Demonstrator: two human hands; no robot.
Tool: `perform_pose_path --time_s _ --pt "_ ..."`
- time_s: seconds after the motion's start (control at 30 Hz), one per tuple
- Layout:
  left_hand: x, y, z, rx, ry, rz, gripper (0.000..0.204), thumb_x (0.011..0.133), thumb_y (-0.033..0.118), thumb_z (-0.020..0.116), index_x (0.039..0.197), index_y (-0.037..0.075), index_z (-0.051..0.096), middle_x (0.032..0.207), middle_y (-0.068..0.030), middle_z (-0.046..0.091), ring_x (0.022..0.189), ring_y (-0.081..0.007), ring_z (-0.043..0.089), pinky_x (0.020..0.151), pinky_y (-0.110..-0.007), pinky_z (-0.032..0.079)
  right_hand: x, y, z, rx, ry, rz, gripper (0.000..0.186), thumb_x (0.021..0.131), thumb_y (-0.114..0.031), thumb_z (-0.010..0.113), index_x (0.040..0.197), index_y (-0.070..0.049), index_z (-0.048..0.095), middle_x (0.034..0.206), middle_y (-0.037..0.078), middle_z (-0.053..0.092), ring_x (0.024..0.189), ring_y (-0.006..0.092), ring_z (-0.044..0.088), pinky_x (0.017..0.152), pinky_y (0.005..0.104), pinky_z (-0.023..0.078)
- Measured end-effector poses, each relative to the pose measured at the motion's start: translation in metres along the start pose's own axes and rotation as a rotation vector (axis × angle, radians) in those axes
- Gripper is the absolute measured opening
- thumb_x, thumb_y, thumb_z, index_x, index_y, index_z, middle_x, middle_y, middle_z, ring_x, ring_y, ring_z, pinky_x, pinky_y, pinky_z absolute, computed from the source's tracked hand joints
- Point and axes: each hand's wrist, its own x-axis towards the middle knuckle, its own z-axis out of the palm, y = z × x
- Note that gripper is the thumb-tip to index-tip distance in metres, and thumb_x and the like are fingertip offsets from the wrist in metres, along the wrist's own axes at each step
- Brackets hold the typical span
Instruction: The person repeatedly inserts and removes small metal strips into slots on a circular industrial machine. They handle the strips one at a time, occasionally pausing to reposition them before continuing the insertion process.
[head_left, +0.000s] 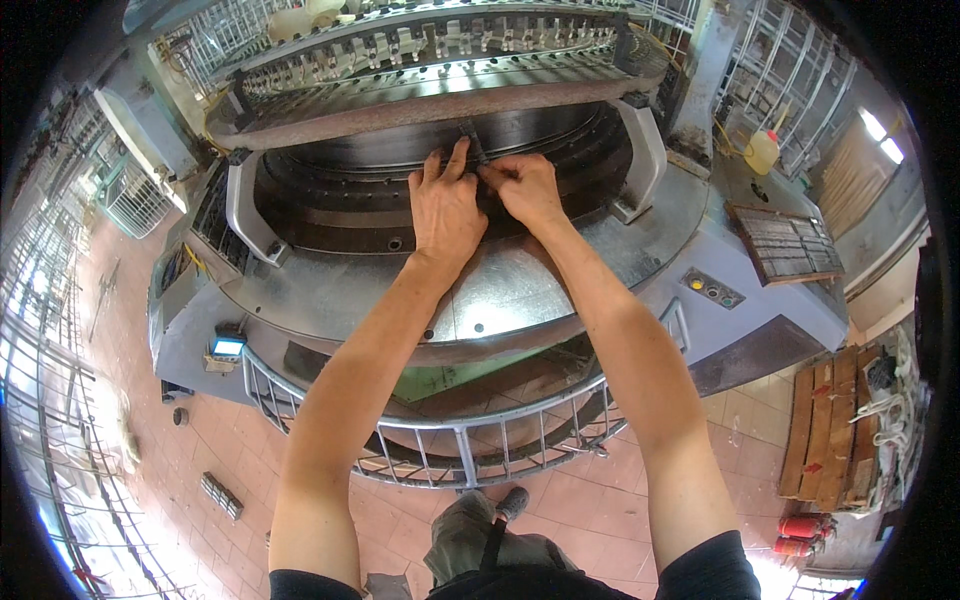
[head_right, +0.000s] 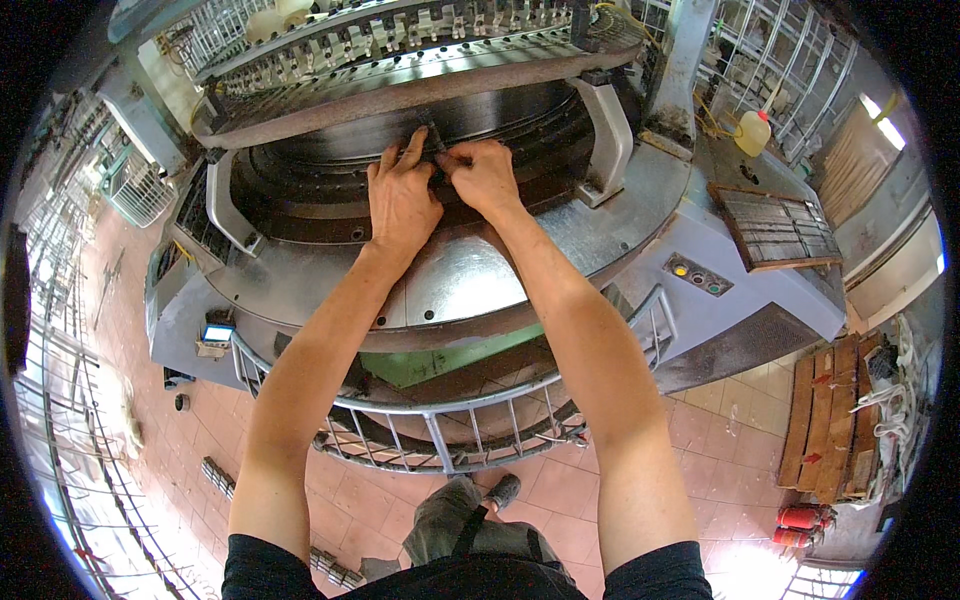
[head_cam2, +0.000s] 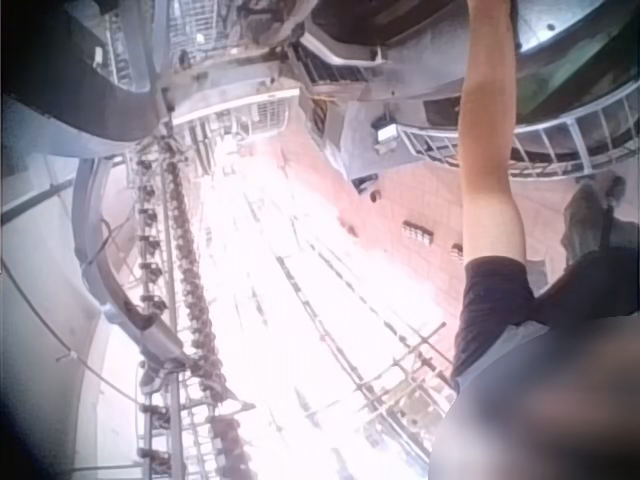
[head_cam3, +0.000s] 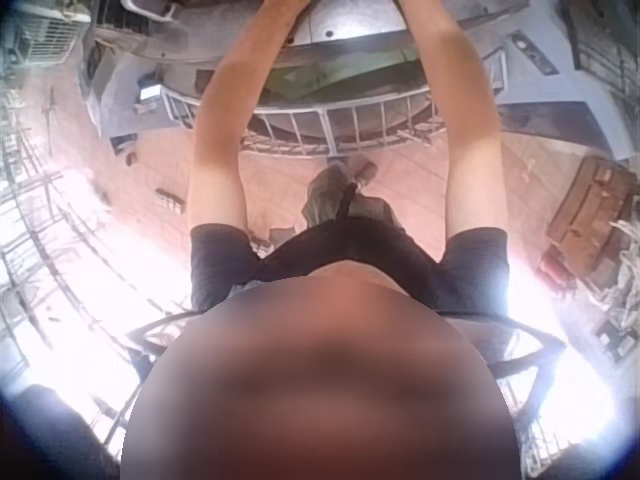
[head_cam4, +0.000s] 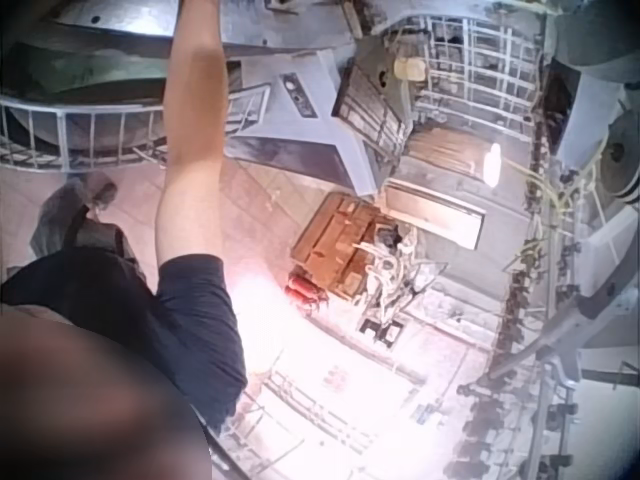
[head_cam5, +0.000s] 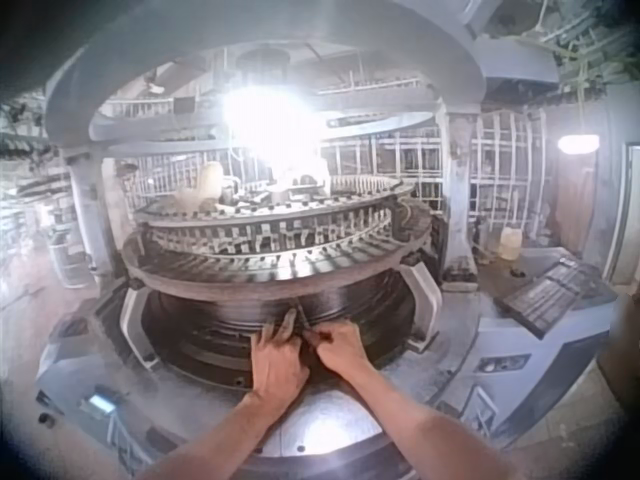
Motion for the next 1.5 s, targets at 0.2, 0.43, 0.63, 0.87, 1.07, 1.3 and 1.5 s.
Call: perform_pose_path --time_s 0.2,0.43,0.63,0.87,1.07,1.3,1.5 --pt "0.0001 -0.0002 0.0005 0.015 -0.009 0.0 0.03 0.063 -0.002 0.074 0.092 0.003 0.078 0.146 -0.0136 0.056 0.125 -0.0372 0.055 0.099 -0.047 0.045 0.0007 0.001 0.0008 0.004 -0.004 -0.006 0.022 0.085 -0.021 0.073 0.094 -0.001 0.078 0.088 0.021 0.074 0.083 0.0349 0.073 0.08 0.0383 0.055" --pt "-0.0001 0.0 0.001 0.023 -0.016 0.0 0.029 0.064 -0.001 0.073 0.092 0.003 0.078 0.146 -0.0131 0.056 0.124 -0.0363 0.055 0.098 -0.047 0.045 0.0002 -0.0013 -0.001 -0.014 -0.02 0.037 0.024 0.085 -0.021 0.073 0.096 -0.001 0.078 0.091 0.022 0.074 0.086 0.0352 0.073 0.082 0.0385 0.055" --pt "0.0002 0.0002 0.0001 0.017 -0.018 0.0 0.026 0.064 -0.002 0.071 0.089 0.002 0.078 0.145 -0.0127 0.056 0.124 -0.0367 0.055 0.097 -0.047 0.046 0.0011 0.0004 0.0007 -0.033 0.001 0.01 0.025 0.084 -0.021 0.073 0.096 0.0 0.078 0.091 0.022 0.074 0.088 0.0361 0.073 0.083 0.0394 0.055" --pt "0.0003 0.0003 0.0006 0.008 -0.032 -0.003 0.026 0.066 -0.003 0.071 0.09 0.001 0.078 0.146 -0.0125 0.056 0.124 -0.0377 0.056 0.098 -0.047 0.046 0.0003 -0.0011 -0.0001 -0.026 -0.014 0.044 0.023 0.084 -0.02 0.073 0.095 0.0 0.078 0.09 0.022 0.074 0.084 0.0358 0.073 0.08 0.0391 0.055" --pt "0.0006 0.0009 0.0008 0.016 -0.015 0.006 0.025 0.068 -0.004 0.07 0.091 0.0 0.078 0.147 -0.0116 0.055 0.124 -0.0368 0.055 0.098 -0.047 0.046 -0.0002 -0.0031 -0.0011 -0.052 -0.01 0.044 0.023 0.085 -0.022 0.072 0.093 -0.001 0.078 0.088 0.022 0.073 0.083 0.0366 0.072 0.08 0.04 0.054" --pt "0.0004 0.0016 -0.0017 0.01 -0.043 0.009 0.025 0.066 -0.003 0.071 0.09 -0.001 0.077 0.149 -0.0104 0.053 0.123 -0.0357 0.055 0.096 -0.046 0.047 0.0005 -0.0006 0.0018 -0.109 0.054 -0.053 0.019 0.086 -0.019 0.073 0.089 -0.001 0.079 0.072 0.013 0.073 0.064 0.0185 0.067 0.065 0.0332 0.051" --pt "0.0006 0.0017 -0.0017 0.007 -0.052 0.001 0.028 0.065 -0.003 0.073 0.092 0.0 0.078 0.15 -0.0102 0.052 0.125 -0.036 0.055 0.096 -0.046 0.047 0.0003 -0.002 -0.0001 -0.071 0.012 0.048 0.024 0.084 -0.023 0.072 0.094 -0.002 0.078 0.09 0.022 0.073 0.088 0.0378 0.071 0.085 0.0408 0.054"
